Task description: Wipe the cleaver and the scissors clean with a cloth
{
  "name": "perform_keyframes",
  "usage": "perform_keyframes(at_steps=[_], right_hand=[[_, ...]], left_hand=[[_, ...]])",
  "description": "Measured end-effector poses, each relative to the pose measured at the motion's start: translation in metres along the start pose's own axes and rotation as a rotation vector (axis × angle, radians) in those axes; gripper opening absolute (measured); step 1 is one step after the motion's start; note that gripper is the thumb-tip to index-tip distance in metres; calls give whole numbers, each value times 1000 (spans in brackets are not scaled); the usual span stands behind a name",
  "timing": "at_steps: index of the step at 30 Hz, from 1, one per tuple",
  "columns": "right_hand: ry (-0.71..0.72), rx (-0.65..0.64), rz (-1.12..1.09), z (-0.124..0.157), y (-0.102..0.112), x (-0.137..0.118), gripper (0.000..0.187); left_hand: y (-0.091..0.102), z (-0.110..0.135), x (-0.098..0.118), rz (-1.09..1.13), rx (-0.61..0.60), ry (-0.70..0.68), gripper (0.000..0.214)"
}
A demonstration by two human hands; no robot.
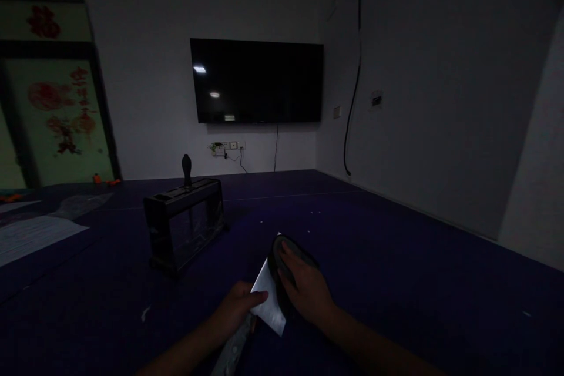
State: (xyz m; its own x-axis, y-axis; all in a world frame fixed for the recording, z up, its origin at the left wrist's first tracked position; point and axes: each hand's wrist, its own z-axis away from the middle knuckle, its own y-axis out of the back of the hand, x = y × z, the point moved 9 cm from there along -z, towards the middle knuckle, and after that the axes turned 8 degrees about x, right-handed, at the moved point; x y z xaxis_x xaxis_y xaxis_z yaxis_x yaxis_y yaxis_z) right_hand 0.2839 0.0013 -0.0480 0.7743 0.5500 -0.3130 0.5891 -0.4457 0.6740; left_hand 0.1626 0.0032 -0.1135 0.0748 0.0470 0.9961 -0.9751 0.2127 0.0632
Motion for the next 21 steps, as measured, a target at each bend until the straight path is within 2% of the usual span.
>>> perform_keyframes(at_steps=[12, 21], right_hand=[[-12, -26, 11, -1, -2, 1, 45], [6, 13, 1, 1, -2, 2, 45]], left_hand=[[0, -2, -2, -11, -7, 9, 51], [-1, 0, 2, 11, -3, -12, 46]])
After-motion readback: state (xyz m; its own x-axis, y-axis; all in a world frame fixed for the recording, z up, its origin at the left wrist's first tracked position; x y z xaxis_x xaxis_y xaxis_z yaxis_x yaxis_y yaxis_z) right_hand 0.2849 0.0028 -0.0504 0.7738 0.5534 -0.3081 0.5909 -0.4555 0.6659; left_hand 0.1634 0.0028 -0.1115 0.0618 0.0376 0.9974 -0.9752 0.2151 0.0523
